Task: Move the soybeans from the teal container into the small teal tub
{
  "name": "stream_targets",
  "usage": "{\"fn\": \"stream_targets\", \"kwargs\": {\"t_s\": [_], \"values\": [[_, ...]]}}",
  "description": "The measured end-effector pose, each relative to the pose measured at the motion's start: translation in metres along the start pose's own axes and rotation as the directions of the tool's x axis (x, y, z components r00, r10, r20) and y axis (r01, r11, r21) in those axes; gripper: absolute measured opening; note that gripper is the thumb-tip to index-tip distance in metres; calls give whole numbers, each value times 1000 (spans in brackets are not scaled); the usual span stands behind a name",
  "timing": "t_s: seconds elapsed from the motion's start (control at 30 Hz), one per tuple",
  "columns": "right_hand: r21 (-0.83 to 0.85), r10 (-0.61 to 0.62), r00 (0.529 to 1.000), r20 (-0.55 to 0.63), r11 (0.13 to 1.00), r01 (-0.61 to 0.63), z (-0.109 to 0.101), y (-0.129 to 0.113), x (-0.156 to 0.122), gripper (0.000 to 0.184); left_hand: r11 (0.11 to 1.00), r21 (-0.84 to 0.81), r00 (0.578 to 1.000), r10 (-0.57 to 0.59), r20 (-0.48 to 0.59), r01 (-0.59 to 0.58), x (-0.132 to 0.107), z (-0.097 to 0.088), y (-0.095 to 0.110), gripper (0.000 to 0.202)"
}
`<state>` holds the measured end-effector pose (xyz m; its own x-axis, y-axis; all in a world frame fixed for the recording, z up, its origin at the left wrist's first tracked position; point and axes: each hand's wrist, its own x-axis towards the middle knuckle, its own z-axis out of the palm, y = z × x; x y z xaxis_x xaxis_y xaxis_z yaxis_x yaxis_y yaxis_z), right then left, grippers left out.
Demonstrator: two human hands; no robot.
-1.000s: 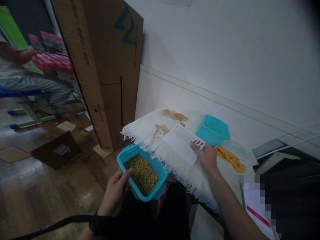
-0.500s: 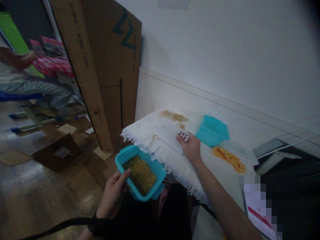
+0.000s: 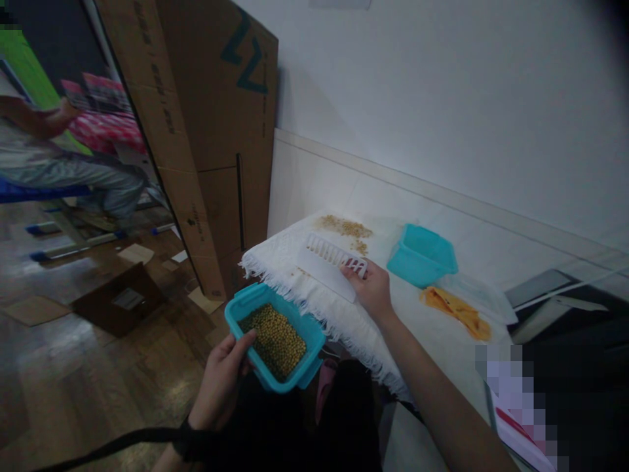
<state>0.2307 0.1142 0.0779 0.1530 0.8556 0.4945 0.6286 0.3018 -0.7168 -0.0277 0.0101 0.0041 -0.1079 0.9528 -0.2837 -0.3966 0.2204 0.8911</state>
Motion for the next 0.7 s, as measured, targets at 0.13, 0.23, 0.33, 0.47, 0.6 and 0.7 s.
{"fn": "stream_targets", "kwargs": {"t_s": [0.13,0.23,0.33,0.47,0.6,0.7], "values": [[-37,8,1000,-29,999,-9,-2,0,2,28,1000,5,1000,13,10,-13,1,-1,0,22],[-50,5,1000,-8,999,-5,-4,1,1,28,1000,-1,1000,17,9,-17,1,-2,-1,20],[-31,26,999,26,999,-26,-5,2,-3,29,1000,4,1000,10,6,-10,1,-3,-2,19],[-46,42,998,38,998,-40,-7,0,-9,28,1000,14,1000,4,3,-4,2,-3,0,20],[-26,50,999,20,998,-49,-9,-3,-13,29,1000,-3,1000,0,-2,0,2,-2,4,19],[-6,52,998,40,999,-52,-9,-5,-13,28,1000,-13,1000,-7,-15,7,4,-2,7,18]]}}
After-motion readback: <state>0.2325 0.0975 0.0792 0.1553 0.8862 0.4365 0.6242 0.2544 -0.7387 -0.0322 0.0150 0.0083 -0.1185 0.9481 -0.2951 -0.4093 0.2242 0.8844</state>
